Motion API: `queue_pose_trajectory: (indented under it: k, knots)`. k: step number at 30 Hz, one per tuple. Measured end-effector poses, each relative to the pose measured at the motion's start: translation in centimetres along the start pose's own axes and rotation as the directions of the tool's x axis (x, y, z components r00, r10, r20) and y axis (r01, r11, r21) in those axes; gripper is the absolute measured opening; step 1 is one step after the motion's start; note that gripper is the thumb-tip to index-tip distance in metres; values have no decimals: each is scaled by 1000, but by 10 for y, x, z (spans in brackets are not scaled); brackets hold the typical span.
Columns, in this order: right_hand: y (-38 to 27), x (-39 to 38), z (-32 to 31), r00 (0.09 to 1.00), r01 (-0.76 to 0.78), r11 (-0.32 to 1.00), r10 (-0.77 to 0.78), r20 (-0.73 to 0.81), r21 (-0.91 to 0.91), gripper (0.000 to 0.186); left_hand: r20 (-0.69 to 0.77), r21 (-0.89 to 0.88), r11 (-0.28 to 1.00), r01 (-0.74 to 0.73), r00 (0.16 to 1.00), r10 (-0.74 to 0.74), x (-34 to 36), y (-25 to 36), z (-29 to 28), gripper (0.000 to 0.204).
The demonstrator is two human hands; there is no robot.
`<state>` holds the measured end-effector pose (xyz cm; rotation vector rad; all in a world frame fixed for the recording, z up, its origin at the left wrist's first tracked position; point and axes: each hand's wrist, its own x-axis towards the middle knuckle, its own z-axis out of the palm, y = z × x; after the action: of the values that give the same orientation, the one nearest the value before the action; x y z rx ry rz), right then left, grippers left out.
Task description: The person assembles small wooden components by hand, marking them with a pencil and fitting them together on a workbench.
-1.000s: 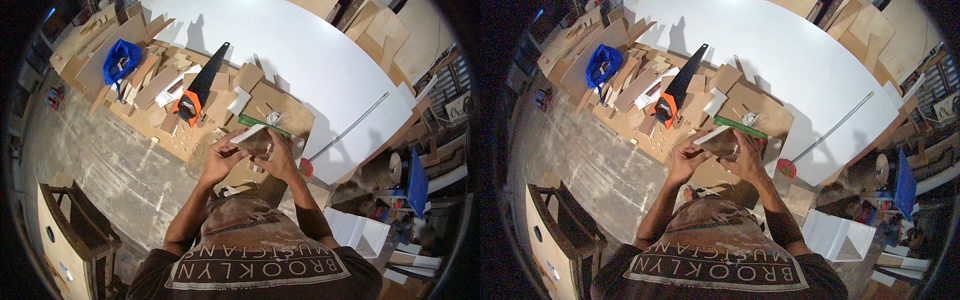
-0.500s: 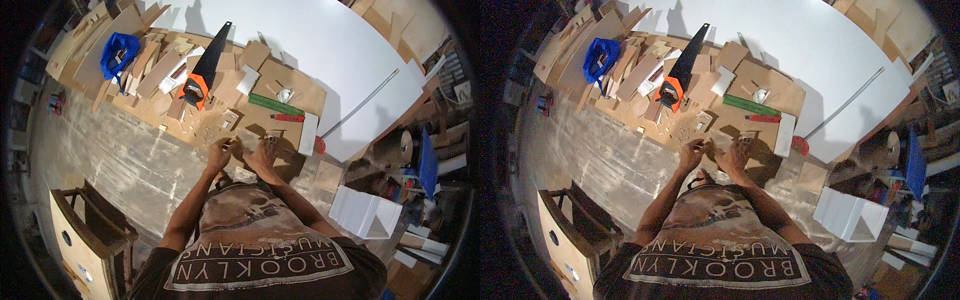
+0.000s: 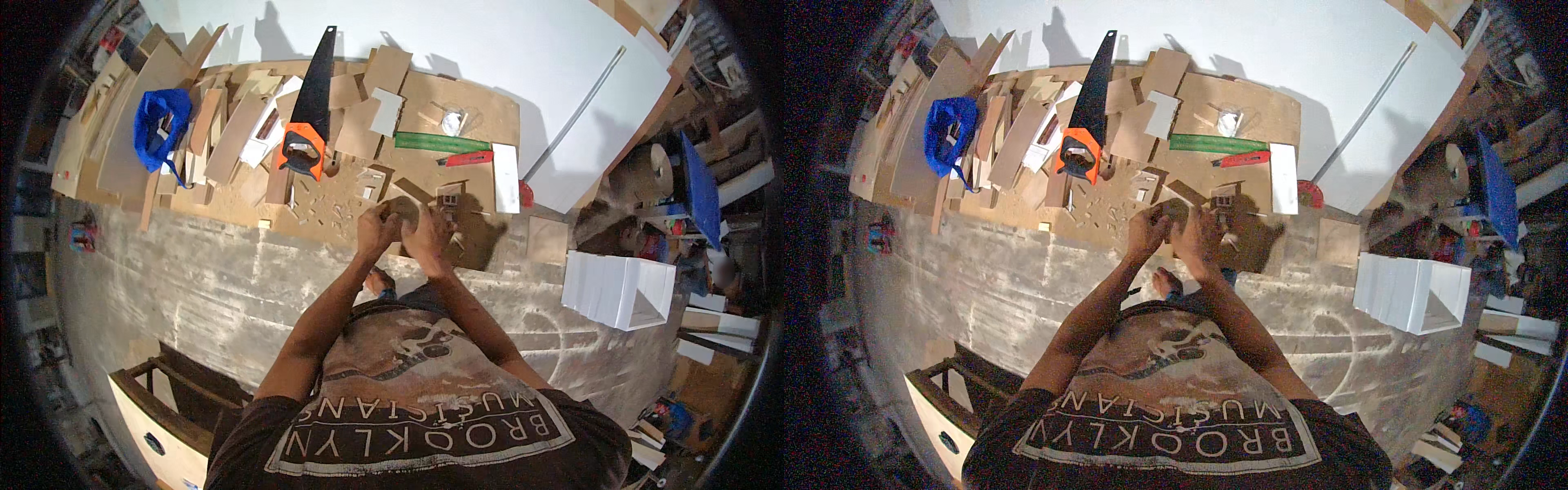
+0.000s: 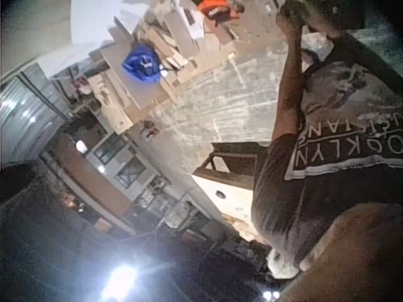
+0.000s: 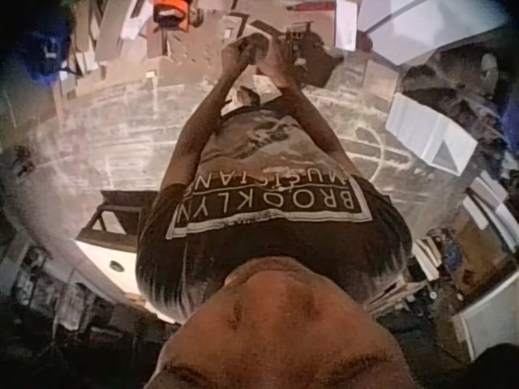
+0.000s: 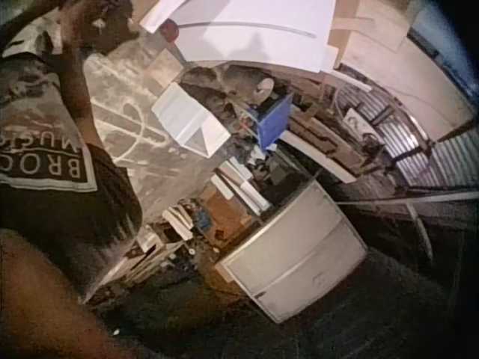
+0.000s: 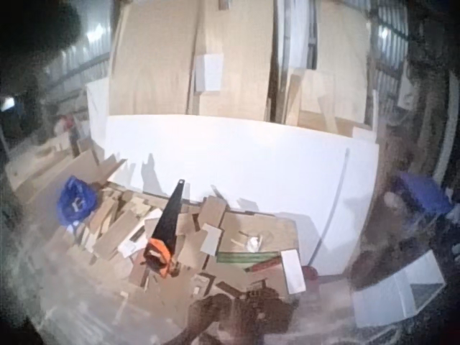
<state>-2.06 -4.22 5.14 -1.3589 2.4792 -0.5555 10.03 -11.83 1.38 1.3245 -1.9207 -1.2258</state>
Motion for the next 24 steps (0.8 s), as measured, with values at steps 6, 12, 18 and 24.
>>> queue_pose_trajectory:
  k: [6, 12, 18, 24]
  knots:
    - [4, 62, -9, 927, 336, 924, -359, 109, 184, 21, -78, -13, 999, 49, 996, -49, 0, 5, -3, 30]
    - [52, 92, 42, 898, 423, 901, -431, 93, 96, 15, -99, 73, 996, 50, 994, -43, 6, 9, 8, 26]
    - [39, 95, 37, 820, 515, 853, -519, 240, 86, 14, -196, 113, 989, 93, 978, -70, 3, -4, 9, 21]
    - [47, 102, 36, 835, 501, 865, -486, 257, 8, 15, -147, 145, 982, 118, 984, -96, 10, 13, 9, 22]
